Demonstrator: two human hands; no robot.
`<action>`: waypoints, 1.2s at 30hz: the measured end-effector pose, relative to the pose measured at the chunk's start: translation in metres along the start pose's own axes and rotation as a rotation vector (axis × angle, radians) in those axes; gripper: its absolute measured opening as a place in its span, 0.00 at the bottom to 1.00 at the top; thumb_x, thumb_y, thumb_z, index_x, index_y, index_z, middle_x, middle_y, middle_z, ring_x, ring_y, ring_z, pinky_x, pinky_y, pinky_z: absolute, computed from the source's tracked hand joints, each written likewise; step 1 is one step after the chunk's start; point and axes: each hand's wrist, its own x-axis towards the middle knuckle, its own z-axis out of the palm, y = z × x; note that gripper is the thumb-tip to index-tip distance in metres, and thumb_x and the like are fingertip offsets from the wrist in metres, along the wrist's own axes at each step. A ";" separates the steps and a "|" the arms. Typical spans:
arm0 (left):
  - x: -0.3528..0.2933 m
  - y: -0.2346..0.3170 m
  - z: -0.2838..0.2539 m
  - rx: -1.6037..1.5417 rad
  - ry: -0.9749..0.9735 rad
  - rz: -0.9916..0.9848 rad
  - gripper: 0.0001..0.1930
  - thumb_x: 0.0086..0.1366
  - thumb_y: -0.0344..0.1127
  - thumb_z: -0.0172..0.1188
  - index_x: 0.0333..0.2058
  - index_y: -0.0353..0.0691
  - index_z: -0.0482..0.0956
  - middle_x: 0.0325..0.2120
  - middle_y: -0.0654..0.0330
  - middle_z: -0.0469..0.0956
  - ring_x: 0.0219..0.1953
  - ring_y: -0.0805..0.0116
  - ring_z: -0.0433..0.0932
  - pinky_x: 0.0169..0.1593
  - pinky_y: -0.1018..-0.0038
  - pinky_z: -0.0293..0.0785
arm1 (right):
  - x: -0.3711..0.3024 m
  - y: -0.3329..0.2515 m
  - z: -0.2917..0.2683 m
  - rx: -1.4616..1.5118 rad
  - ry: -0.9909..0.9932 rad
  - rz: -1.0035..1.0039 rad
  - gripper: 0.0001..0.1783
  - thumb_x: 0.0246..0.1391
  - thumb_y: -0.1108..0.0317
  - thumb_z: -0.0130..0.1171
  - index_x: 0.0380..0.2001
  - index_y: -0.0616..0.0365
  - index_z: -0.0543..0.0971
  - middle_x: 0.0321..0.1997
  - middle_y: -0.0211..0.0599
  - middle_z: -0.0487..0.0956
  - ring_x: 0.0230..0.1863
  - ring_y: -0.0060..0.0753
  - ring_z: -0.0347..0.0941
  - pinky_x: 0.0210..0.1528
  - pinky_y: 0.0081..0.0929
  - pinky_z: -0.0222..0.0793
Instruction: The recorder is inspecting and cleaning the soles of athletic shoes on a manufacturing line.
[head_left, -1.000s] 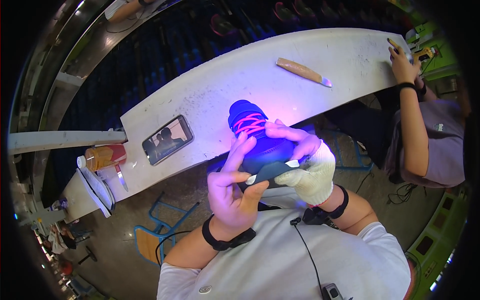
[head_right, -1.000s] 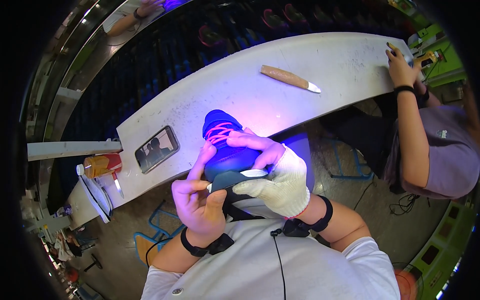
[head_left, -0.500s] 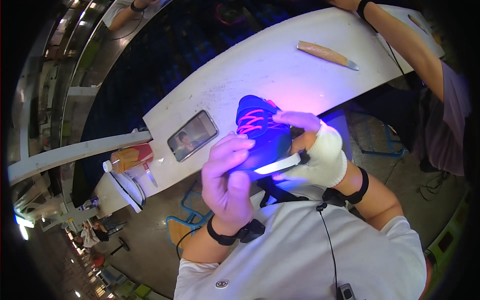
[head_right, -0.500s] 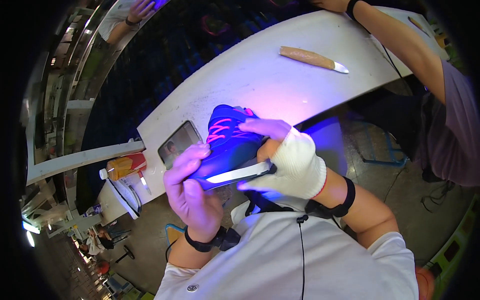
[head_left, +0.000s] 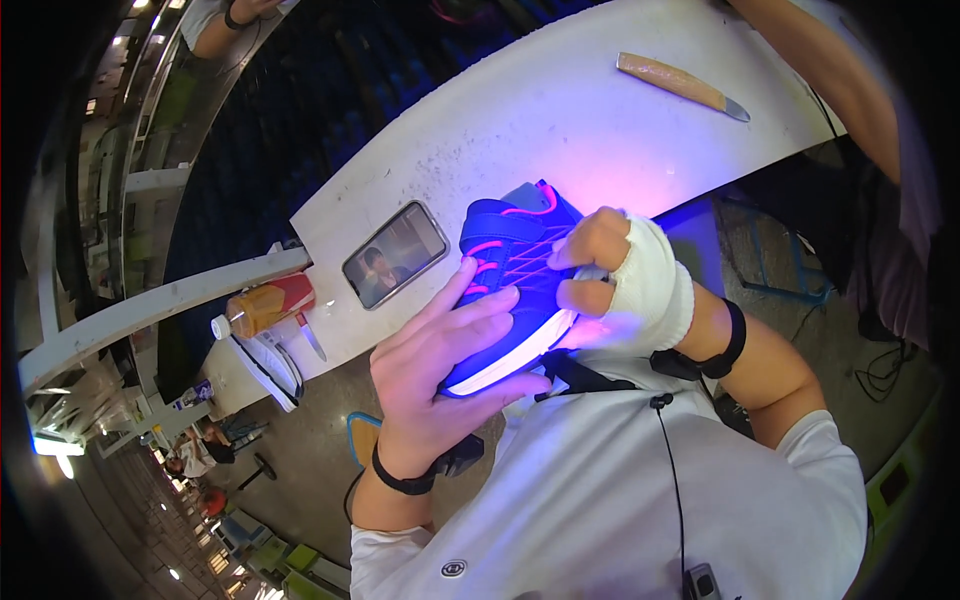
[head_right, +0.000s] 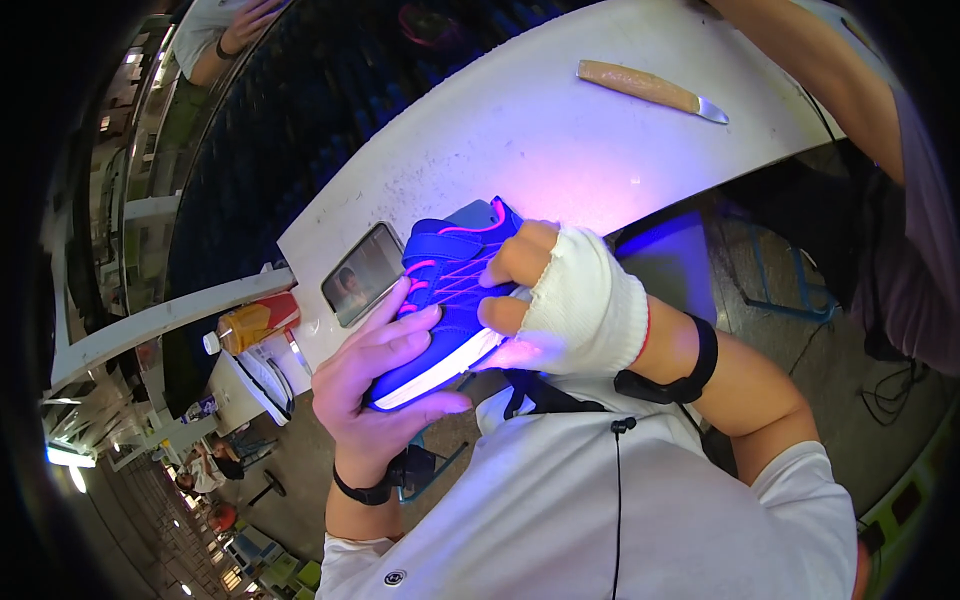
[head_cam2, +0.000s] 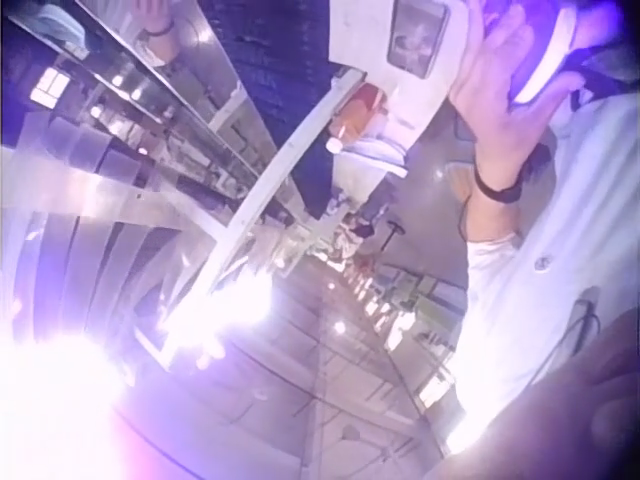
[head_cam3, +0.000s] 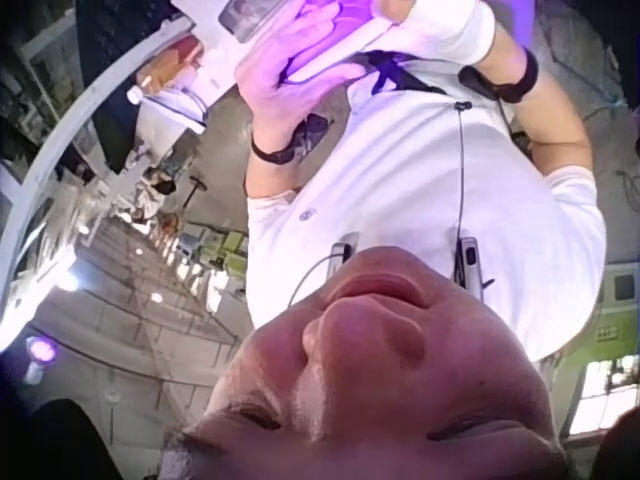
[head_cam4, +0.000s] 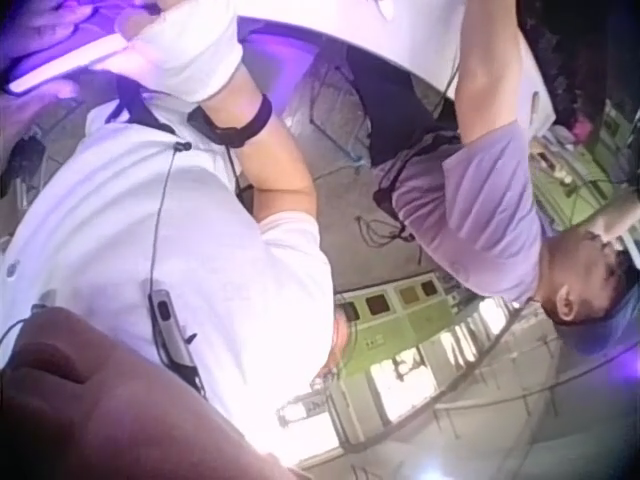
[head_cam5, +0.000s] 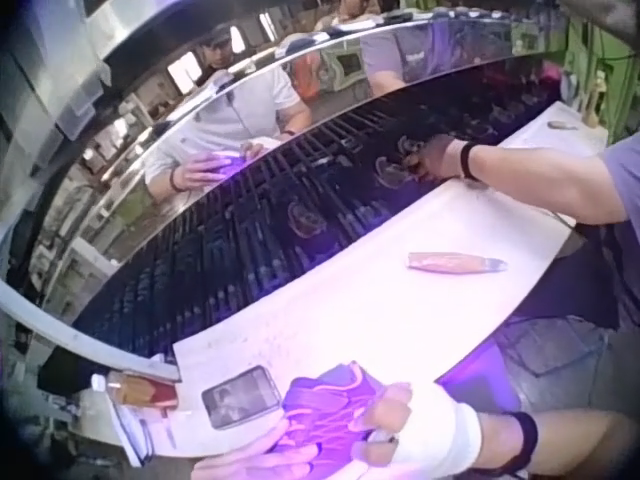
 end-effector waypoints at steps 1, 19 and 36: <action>-0.003 -0.002 -0.001 0.007 -0.019 -0.010 0.31 0.46 0.38 0.91 0.47 0.34 0.87 0.45 0.47 0.91 0.55 0.46 0.89 0.71 0.43 0.76 | 0.001 0.000 -0.002 -0.014 -0.040 0.038 0.25 0.38 0.51 0.81 0.33 0.53 0.81 0.52 0.46 0.83 0.48 0.53 0.81 0.44 0.48 0.80; -0.031 -0.015 0.007 0.342 -0.209 -0.750 0.57 0.52 0.57 0.82 0.75 0.38 0.65 0.51 0.42 0.87 0.50 0.44 0.90 0.53 0.57 0.86 | -0.021 0.015 0.070 -0.102 0.112 -0.080 0.13 0.50 0.67 0.69 0.35 0.52 0.75 0.62 0.47 0.81 0.61 0.54 0.78 0.66 0.58 0.76; -0.006 -0.020 0.123 -0.016 0.225 0.091 0.40 0.56 0.27 0.77 0.69 0.33 0.72 0.62 0.41 0.74 0.66 0.37 0.74 0.69 0.51 0.74 | 0.000 -0.034 -0.080 0.164 0.119 0.188 0.46 0.39 0.40 0.85 0.54 0.61 0.80 0.50 0.51 0.89 0.57 0.59 0.87 0.69 0.59 0.77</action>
